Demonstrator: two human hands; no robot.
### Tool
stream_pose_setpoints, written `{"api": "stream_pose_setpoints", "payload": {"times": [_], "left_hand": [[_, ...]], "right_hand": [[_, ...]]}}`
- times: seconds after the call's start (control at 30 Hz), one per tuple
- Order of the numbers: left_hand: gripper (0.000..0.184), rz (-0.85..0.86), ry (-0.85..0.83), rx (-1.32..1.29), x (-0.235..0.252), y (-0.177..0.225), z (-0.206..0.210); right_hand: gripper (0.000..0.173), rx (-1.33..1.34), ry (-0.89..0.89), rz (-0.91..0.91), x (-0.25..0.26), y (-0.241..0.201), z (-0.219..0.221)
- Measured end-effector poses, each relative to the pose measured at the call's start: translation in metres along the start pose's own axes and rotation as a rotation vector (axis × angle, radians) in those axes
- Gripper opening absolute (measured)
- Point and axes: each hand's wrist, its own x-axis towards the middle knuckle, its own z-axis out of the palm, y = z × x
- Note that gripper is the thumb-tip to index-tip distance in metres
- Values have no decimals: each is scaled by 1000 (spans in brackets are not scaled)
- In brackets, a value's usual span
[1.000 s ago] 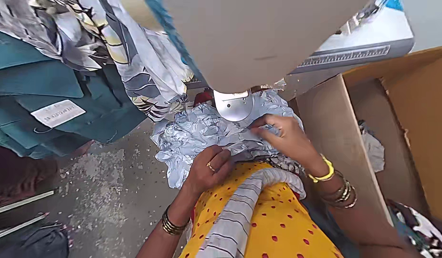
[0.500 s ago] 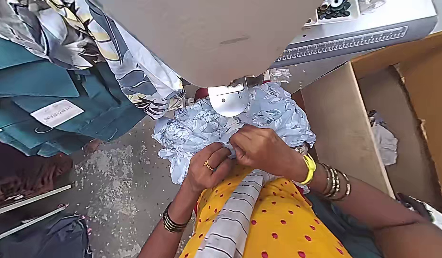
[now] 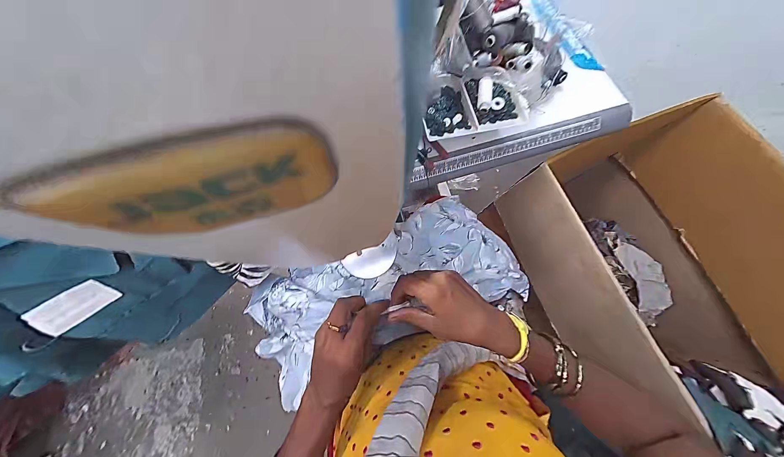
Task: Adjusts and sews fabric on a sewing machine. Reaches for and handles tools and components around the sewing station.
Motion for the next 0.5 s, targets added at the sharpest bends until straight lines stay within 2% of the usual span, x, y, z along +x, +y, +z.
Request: {"api": "stream_pose_setpoints", "payload": {"times": [0.17,0.33,0.4,0.5], "left_hand": [[22,-174,-287,-259,14,-13,-10],[20,-286,-568,-427,34,-7,-29],[19,-280,-627,-403,38,-9,-33],[20,-278,-686,-366,41,-17,-38]], "right_hand": [[32,114,-159,80,3,7,-21],[28,154,-283,76,9,13,-34],[24,44,-171,40,14,15,-56],[23,-214,239,109,35,12,-137]]}}
